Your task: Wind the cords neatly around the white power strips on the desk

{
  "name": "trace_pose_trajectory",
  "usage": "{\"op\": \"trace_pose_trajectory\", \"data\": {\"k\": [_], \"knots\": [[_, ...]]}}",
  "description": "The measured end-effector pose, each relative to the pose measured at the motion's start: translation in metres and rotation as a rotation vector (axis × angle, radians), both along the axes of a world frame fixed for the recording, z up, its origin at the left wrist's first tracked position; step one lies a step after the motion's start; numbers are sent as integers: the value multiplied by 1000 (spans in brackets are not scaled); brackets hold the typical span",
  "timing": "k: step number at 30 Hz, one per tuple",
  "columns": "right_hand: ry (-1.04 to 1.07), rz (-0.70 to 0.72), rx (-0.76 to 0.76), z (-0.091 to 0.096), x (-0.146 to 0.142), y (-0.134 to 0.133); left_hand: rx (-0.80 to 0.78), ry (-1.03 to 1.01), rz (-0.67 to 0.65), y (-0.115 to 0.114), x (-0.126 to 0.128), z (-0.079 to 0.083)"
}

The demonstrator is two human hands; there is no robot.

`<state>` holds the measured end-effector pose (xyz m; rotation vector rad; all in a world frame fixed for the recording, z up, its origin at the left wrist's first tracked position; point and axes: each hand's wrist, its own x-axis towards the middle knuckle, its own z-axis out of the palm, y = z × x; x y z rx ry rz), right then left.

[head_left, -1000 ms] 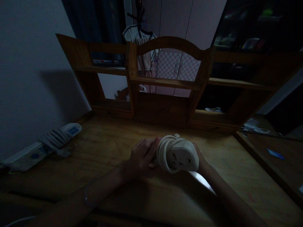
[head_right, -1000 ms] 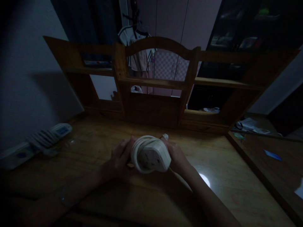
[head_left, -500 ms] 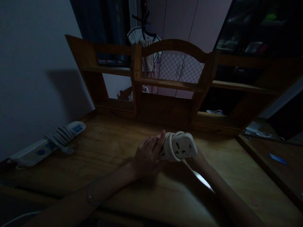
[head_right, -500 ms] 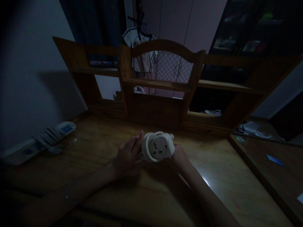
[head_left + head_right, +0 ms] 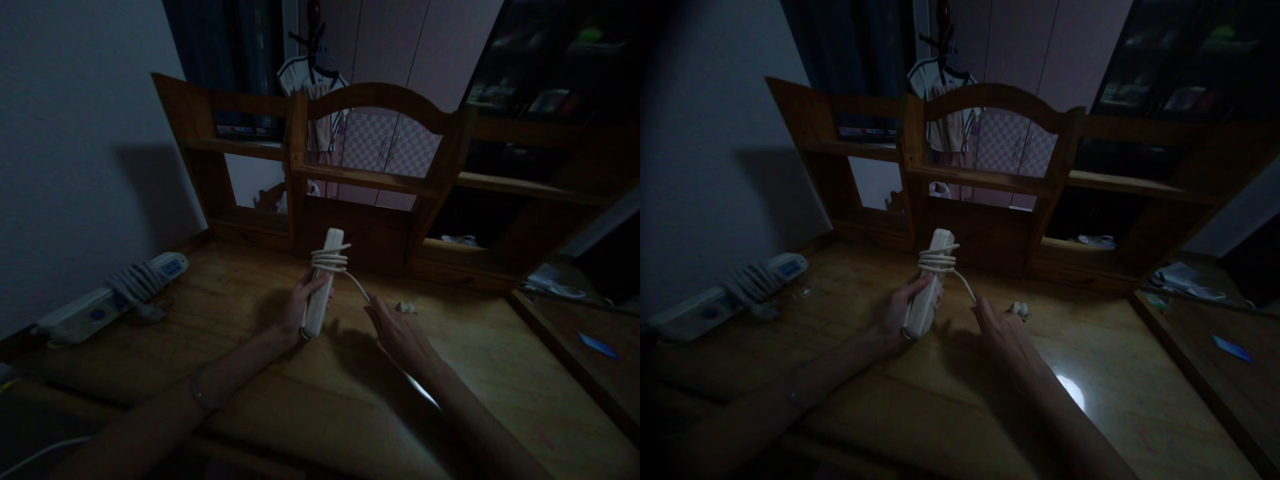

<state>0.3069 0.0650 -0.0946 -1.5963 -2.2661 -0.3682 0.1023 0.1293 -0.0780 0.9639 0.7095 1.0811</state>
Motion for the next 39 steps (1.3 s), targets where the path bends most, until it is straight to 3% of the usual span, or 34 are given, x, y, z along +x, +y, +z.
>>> {"op": "trace_pose_trajectory", "data": {"k": [3, 5, 9, 12, 17, 23, 30, 35, 39], "knots": [[-21, 18, 74, 2, -1, -2, -153, -99, -154, 12, -5, -5], [-18, 23, 124, 4, 0, -3, -173, -93, -169, 15, -6, -9], [-7, 56, 237, 8, 7, -7, -63, 13, -90, 14, 0, -18], [-61, 115, 232, 12, 8, -12, -2, 87, -64, 10, 4, -25], [-160, 273, 245, 18, 2, -21, 71, 182, -47, 3, 8, -20], [-189, 347, 288, 31, 2, -27, 403, 426, -116, -9, 11, -7], [-76, 405, 234, 36, 14, -27, 722, 708, -73, -12, 14, -13], [8, 320, 221, 27, 21, -20, 800, 853, -20, -14, 15, -15], [-14, 282, 253, 30, 18, -20, 815, 969, -1, -18, 14, -16]]}}
